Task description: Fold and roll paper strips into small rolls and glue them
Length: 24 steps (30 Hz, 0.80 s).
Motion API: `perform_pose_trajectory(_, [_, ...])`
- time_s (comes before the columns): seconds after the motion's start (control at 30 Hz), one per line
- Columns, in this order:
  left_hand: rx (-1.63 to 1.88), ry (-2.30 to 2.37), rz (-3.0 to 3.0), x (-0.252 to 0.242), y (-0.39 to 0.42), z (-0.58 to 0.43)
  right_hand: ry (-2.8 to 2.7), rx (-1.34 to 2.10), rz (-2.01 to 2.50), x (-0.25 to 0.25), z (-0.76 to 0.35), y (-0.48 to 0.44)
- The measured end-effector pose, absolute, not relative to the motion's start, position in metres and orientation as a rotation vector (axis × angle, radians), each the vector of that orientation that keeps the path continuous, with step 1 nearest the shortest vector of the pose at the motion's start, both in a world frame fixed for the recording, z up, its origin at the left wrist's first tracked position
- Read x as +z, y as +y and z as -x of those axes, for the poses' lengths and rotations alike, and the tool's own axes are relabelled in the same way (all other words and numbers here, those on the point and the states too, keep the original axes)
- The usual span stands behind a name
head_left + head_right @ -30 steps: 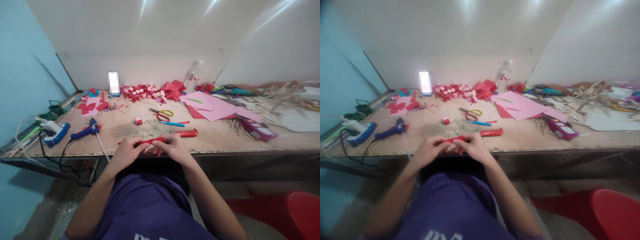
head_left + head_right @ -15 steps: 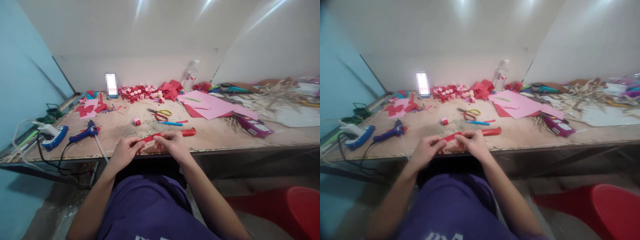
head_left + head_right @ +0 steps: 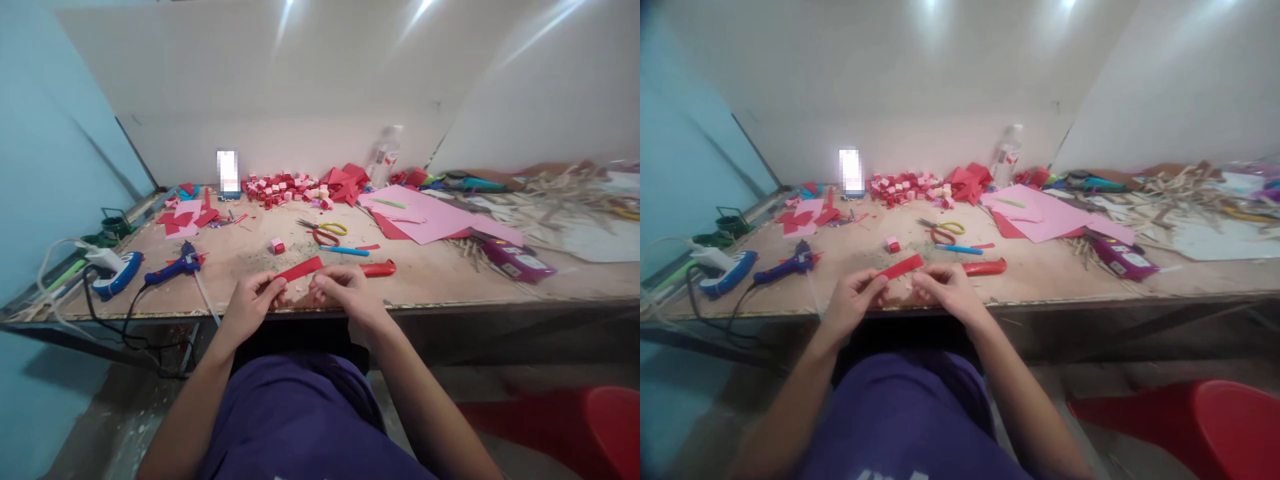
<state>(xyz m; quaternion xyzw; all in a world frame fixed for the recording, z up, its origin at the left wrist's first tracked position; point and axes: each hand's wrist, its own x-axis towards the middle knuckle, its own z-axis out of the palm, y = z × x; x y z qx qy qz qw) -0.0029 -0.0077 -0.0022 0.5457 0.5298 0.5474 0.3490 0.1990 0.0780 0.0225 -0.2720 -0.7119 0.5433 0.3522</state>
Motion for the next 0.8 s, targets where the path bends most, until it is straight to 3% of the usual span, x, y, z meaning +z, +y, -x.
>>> perform_pose_trajectory(0.27, [1.471, 1.362, -1.427, 0.004, -0.009, 0.002, -2.21, 1.27, 0.319, 0.028, -0.202, 0.071])
perform_pose_trajectory(0.47, [1.48, 1.31, -1.41, 0.002, -0.01, 0.002, -2.076, 1.438, 0.442, 0.019, -0.204, 0.072])
perform_pose_trajectory(0.8, [1.524, 1.329, -1.368, -0.002, -0.01, 0.002, -1.748, 1.406, 0.439, 0.017, -0.202, 0.075])
